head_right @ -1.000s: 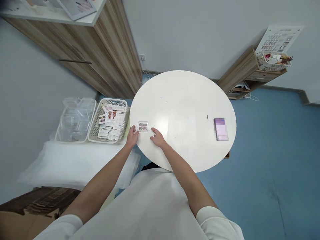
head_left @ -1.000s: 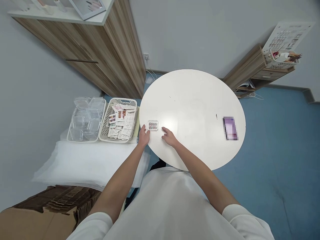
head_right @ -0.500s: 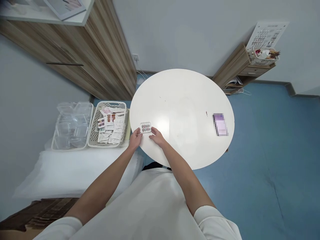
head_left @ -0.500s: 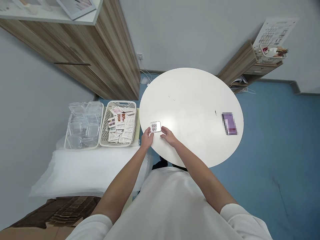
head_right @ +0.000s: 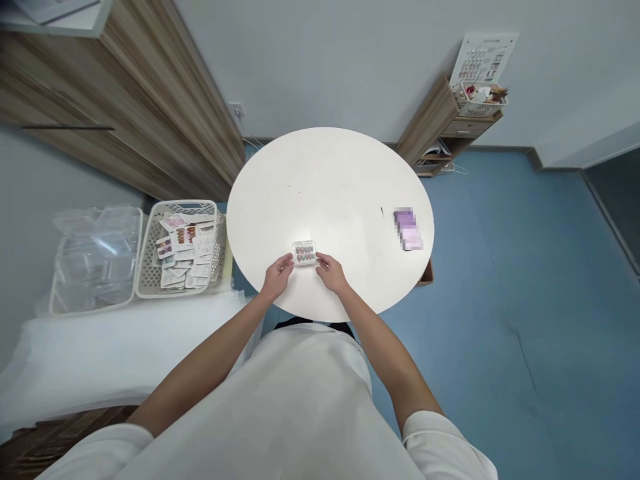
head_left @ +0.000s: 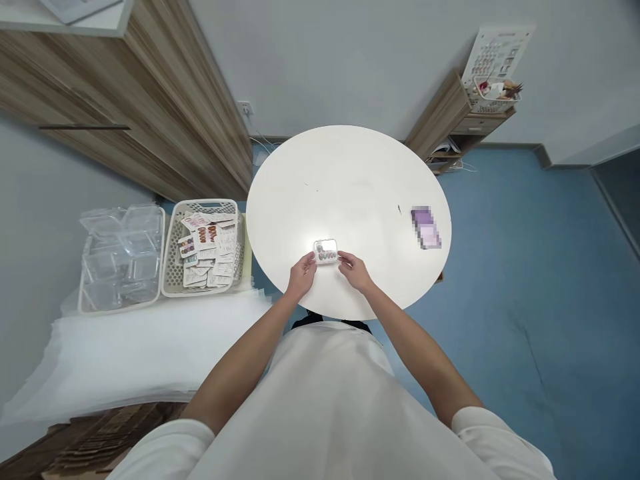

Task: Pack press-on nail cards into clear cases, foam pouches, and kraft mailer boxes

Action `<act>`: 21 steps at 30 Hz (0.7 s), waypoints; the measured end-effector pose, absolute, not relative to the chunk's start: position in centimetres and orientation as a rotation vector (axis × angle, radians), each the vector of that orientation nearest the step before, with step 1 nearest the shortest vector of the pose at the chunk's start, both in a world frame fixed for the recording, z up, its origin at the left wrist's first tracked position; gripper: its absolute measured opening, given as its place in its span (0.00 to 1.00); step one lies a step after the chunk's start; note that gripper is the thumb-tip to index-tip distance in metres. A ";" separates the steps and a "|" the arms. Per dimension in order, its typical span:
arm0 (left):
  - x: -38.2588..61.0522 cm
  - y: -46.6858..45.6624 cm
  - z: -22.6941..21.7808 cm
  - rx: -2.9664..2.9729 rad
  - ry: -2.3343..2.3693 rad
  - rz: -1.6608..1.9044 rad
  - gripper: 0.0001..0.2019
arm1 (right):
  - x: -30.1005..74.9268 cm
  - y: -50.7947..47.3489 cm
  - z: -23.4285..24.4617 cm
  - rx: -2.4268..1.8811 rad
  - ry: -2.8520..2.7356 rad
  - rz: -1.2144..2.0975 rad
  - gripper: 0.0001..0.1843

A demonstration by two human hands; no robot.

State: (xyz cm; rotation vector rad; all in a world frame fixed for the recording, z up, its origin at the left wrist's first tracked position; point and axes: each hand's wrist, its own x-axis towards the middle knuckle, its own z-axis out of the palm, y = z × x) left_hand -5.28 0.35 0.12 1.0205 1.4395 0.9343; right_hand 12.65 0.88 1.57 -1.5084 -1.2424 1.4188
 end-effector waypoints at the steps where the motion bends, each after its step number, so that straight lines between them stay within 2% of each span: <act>1: -4.2 -0.1 0.1 1.020 1.409 0.914 0.21 | 14.1 0.3 1.6 -1.527 -1.271 1.384 0.23; 9: 3.1 -2.9 -0.2 1.276 1.384 0.658 0.20 | 22.1 -3.2 0.4 -1.666 -1.562 1.152 0.18; 21: 5.7 -4.9 -1.1 1.488 1.596 0.520 0.19 | 24.2 -3.8 -1.5 -1.636 -1.845 1.175 0.18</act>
